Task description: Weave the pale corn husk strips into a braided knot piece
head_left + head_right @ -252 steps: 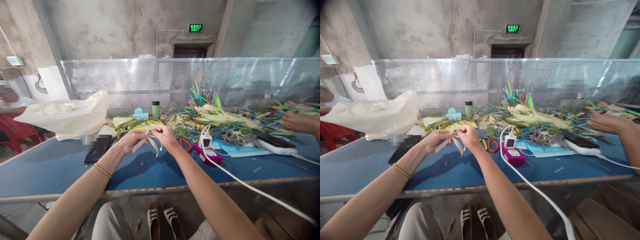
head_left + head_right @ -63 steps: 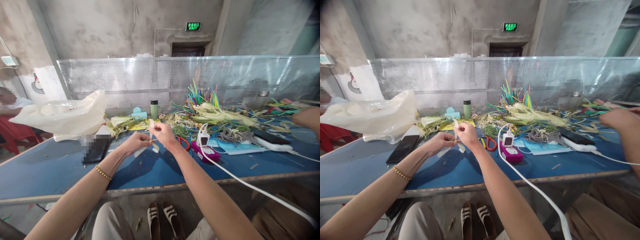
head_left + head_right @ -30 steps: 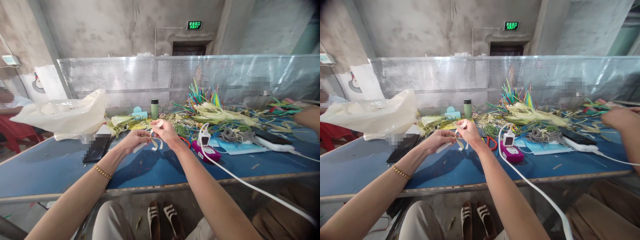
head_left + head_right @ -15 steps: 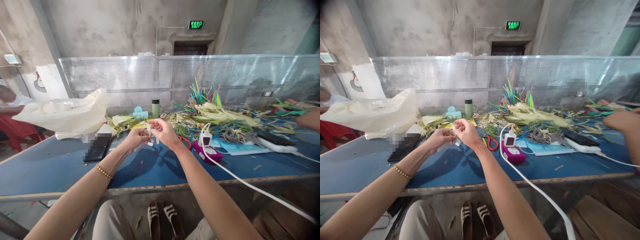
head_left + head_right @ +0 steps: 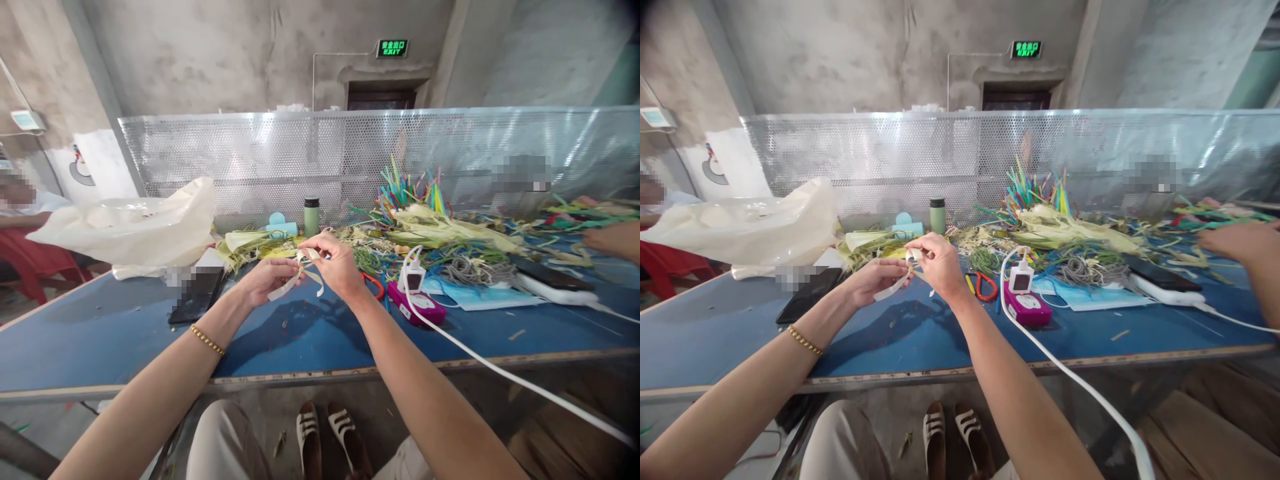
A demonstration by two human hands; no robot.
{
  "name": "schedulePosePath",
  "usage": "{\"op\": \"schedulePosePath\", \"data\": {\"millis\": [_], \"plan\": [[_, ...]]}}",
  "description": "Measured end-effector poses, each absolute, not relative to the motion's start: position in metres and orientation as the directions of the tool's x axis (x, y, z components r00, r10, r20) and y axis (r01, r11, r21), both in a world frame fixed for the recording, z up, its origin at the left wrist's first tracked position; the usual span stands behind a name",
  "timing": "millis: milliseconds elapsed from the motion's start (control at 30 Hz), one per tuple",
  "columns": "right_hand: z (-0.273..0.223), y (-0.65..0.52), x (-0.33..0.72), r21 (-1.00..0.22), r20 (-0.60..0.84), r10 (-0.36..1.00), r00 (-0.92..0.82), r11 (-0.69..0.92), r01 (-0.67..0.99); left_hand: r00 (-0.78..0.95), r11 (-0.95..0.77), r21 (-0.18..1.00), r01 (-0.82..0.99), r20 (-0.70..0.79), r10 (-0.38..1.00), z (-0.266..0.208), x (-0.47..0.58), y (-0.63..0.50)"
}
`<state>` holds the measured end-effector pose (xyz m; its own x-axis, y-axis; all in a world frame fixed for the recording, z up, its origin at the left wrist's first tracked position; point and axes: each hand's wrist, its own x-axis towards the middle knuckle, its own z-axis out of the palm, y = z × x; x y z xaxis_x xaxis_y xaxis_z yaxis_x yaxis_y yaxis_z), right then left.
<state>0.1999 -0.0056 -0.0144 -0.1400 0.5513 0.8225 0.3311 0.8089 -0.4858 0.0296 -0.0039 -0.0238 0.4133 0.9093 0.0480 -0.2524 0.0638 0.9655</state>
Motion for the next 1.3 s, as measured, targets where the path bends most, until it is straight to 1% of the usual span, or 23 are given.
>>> {"op": "schedulePosePath", "data": {"millis": [100,200,300,400,500,600,667,733,767,800,900,967,1067,1167,1200,1300], "plan": [[-0.014,-0.006,0.2,-0.47,0.834,0.539,-0.115,0.804,0.365,0.438,0.053,0.959,-0.279,0.078,0.896,-0.024,0.03,-0.003],[-0.013,-0.009,0.199,-0.497,0.825,0.556,-0.105,0.8,0.337,0.435,-0.009,0.964,-0.267,0.129,0.891,-0.026,0.032,-0.003],[-0.011,-0.011,0.199,-0.567,0.789,0.608,-0.087,0.776,0.277,0.418,-0.04,0.977,-0.211,0.127,0.9,-0.027,0.033,-0.005],[-0.009,-0.014,0.201,-0.686,0.676,0.723,-0.146,0.689,0.236,0.429,-0.031,0.989,-0.146,0.091,0.899,-0.026,0.033,-0.006],[-0.006,-0.018,0.203,-0.792,0.557,0.785,-0.272,0.6,0.112,0.454,-0.028,0.991,-0.133,0.086,0.887,-0.026,0.031,-0.005],[-0.006,-0.021,0.204,-0.836,0.527,0.767,-0.365,0.544,-0.064,0.51,-0.023,0.984,-0.175,0.11,0.853,-0.027,0.029,-0.002],[-0.008,-0.019,0.204,-0.833,0.543,0.754,-0.369,0.539,-0.124,0.55,-0.007,0.979,-0.204,0.12,0.827,-0.028,0.027,0.0],[-0.01,-0.014,0.204,-0.803,0.587,0.742,-0.325,0.585,-0.116,0.573,0.016,0.976,-0.218,0.115,0.811,-0.028,0.027,0.0],[-0.012,-0.011,0.204,-0.774,0.621,0.725,-0.297,0.627,-0.086,0.575,0.027,0.975,-0.219,0.107,0.811,-0.027,0.028,-0.001],[-0.012,-0.008,0.204,-0.733,0.663,0.701,-0.262,0.679,-0.036,0.571,0.037,0.975,-0.221,0.099,0.815,-0.027,0.029,-0.002],[-0.012,-0.004,0.205,-0.554,0.801,0.577,-0.159,0.816,0.164,0.542,0.062,0.969,-0.24,0.081,0.836,-0.025,0.031,-0.005],[-0.012,-0.004,0.204,-0.46,0.857,0.5,-0.127,0.852,0.25,0.532,0.072,0.963,-0.26,0.081,0.843,-0.025,0.032,-0.005],[-0.013,-0.006,0.203,-0.422,0.879,0.465,-0.104,0.861,0.283,0.527,0.073,0.954,-0.289,0.095,0.844,-0.025,0.031,-0.005],[-0.016,-0.005,0.202,-0.397,0.877,0.461,-0.135,0.854,0.337,0.503,0.065,0.944,-0.323,0.114,0.857,-0.025,0.031,-0.003],[-0.017,-0.004,0.202,-0.361,0.882,0.441,-0.166,0.858,0.365,0.489,0.061,0.94,-0.336,0.119,0.864,-0.025,0.031,-0.002],[-0.021,0.001,0.204,-0.196,0.9,0.341,-0.272,0.873,0.447,0.438,0.057,0.928,-0.369,0.12,0.891,-0.025,0.03,0.0]]}}
